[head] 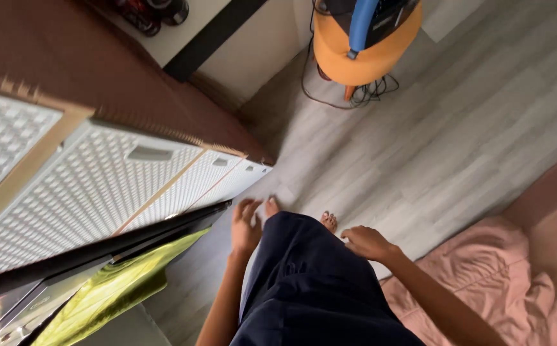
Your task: Tidying and cleaning a bedroom by organizing items and sweeping the floor.
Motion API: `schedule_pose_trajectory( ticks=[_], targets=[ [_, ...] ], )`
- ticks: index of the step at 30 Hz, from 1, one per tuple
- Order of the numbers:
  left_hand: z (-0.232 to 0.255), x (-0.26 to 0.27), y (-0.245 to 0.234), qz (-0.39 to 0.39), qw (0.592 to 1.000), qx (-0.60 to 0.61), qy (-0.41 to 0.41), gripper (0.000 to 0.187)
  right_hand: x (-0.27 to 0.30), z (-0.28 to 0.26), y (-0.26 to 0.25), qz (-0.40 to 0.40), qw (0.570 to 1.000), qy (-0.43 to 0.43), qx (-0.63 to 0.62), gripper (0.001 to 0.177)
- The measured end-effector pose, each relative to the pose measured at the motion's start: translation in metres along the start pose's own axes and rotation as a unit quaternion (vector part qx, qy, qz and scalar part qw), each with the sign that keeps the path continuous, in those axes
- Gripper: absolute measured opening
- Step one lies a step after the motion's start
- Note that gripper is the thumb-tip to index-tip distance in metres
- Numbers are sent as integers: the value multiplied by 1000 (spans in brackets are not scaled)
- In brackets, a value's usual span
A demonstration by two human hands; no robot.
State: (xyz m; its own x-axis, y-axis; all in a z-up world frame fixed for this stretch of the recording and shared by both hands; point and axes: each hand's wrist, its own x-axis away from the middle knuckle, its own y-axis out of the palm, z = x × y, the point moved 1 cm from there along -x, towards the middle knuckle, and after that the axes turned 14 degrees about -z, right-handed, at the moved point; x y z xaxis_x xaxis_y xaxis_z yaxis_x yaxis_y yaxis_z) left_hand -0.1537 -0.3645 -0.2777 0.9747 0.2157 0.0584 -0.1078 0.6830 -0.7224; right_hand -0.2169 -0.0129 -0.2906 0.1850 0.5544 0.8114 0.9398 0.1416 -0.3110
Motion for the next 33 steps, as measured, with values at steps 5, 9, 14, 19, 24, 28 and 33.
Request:
schedule_pose_trajectory(
  ticks=[5,9,14,19,24,28,33],
  targets=[
    [-25,-196,73,-39,985,164,-45,43,-18,-20,-80,157,983,-65,-74,31],
    [-59,-345,64,30,831,529,-166,70,-35,-38,-150,200,967,-138,-73,34],
    [-147,-435,47,119,841,468,-245,90,-83,-15,-226,77,994,-75,-14,32],
    [-195,-472,2,122,950,-14,-285,63,-126,-6,-298,50,987,-66,139,33],
    [-189,-475,-24,177,944,12,-277,53,-136,-5,-353,11,984,-80,161,29],
    [-170,-486,-47,219,945,21,-243,44,-160,47,-352,-23,988,-64,138,31],
    [-146,-524,-74,272,946,20,-177,34,-125,31,-395,2,993,-18,115,25]
  ],
)
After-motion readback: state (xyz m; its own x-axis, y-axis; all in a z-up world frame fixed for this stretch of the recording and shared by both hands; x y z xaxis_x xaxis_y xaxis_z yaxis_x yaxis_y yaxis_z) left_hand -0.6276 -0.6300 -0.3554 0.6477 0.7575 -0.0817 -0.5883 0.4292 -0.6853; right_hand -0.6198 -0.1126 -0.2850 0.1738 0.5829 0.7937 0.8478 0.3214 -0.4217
